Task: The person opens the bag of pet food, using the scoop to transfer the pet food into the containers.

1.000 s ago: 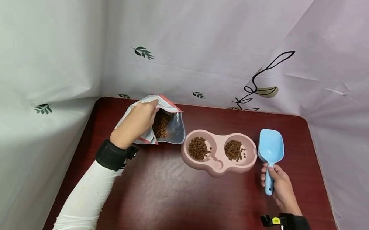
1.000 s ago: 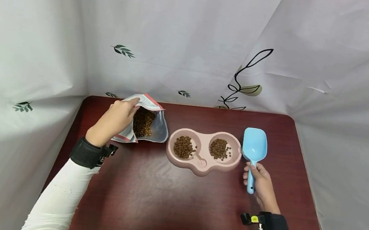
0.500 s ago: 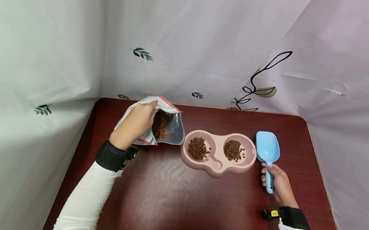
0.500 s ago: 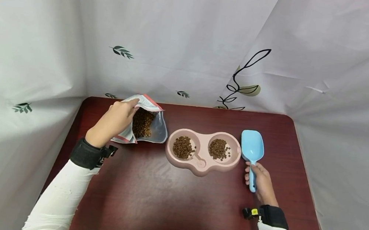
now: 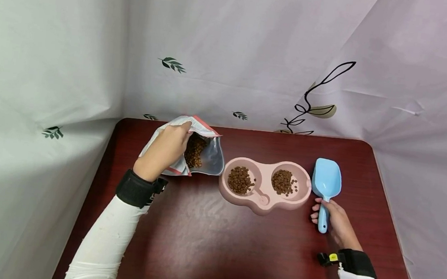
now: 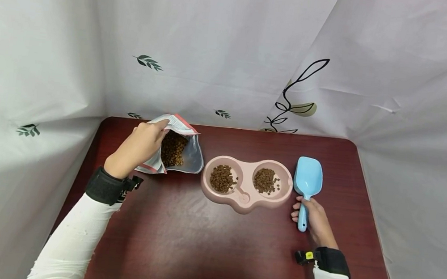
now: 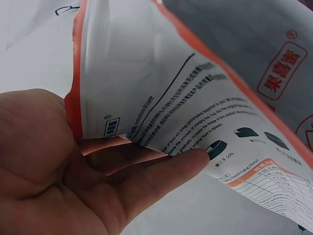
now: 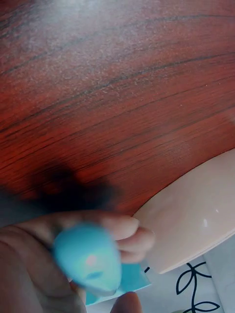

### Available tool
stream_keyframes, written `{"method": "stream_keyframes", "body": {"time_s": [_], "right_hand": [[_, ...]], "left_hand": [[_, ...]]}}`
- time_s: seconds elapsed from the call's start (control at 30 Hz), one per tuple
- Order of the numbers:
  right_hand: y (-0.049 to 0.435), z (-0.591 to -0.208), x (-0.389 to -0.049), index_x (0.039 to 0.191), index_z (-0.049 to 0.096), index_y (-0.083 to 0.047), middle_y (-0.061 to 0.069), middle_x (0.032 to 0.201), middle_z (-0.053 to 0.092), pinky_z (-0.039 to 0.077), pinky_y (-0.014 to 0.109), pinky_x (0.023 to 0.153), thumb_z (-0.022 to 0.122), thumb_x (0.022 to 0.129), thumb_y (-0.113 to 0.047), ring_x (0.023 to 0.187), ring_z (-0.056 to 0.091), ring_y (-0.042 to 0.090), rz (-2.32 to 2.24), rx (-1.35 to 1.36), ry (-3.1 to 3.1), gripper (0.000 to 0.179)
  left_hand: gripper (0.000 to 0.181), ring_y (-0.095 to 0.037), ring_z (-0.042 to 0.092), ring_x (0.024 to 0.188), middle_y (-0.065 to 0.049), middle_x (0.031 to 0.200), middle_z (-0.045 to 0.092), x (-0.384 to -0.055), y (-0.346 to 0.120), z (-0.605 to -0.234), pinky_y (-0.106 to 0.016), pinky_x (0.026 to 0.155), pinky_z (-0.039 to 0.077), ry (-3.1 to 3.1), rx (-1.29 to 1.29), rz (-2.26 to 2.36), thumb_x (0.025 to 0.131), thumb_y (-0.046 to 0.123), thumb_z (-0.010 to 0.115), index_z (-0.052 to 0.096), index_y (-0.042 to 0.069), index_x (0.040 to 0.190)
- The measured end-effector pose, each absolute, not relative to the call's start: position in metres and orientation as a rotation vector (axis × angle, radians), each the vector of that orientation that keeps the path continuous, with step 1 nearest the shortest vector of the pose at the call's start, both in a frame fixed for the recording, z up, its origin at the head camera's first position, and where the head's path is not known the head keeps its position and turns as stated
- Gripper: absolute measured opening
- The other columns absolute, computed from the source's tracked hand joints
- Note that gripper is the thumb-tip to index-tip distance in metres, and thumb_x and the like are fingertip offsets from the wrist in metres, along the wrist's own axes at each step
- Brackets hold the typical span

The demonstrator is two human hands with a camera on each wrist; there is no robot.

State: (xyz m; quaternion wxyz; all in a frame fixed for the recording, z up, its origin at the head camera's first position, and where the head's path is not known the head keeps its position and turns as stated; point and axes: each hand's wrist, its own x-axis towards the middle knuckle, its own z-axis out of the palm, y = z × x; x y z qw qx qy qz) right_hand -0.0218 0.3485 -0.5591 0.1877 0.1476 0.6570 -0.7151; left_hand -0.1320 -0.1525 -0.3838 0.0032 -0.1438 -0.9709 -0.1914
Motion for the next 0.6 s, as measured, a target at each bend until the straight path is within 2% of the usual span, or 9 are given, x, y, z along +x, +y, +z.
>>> {"method": "stream_keyframes", "body": {"time_s": [0.23,0.33,0.47,0.6], "right_hand": [[0.345,-0.551,-0.022,0.138,0.037,0.01,-0.006,0.098,0.07,0.059,0.028,0.076,0.032,0.114,-0.032,0.085,0.071,0.006,-1.793,0.457,2.014,0.048],[0.347,-0.543,-0.021,0.148,0.027,0.015,0.009,0.116,0.066,0.058,0.025,0.079,0.026,0.114,-0.034,0.09,0.067,0.002,-1.631,0.472,2.095,0.059],[0.35,-0.53,-0.018,0.154,0.018,0.018,0.035,0.139,0.047,0.058,0.024,0.083,0.021,0.113,-0.039,0.094,0.061,0.0,-1.459,0.509,2.172,0.07],[0.357,-0.518,-0.012,0.155,0.017,0.018,0.041,0.146,0.04,0.059,0.026,0.086,0.016,0.113,-0.045,0.094,0.062,-0.004,-1.385,0.502,2.246,0.076]], "left_hand": [[0.036,-0.04,0.072,0.104,-0.028,0.116,0.071,-0.132,-0.153,-0.384,-0.053,0.083,0.057,-3.033,-0.452,-0.604,0.108,0.013,0.052,0.057,-0.006,0.139],[0.037,-0.04,0.072,0.104,-0.028,0.117,0.071,-0.132,-0.152,-0.385,-0.052,0.083,0.057,-3.033,-0.453,-0.604,0.108,0.013,0.052,0.057,-0.006,0.14],[0.038,-0.04,0.071,0.104,-0.029,0.119,0.071,-0.132,-0.152,-0.384,-0.053,0.083,0.057,-3.037,-0.449,-0.601,0.108,0.013,0.052,0.057,-0.006,0.141],[0.038,-0.041,0.071,0.106,-0.029,0.121,0.07,-0.132,-0.153,-0.383,-0.054,0.085,0.057,-3.042,-0.438,-0.606,0.108,0.014,0.052,0.057,-0.006,0.141]]}}
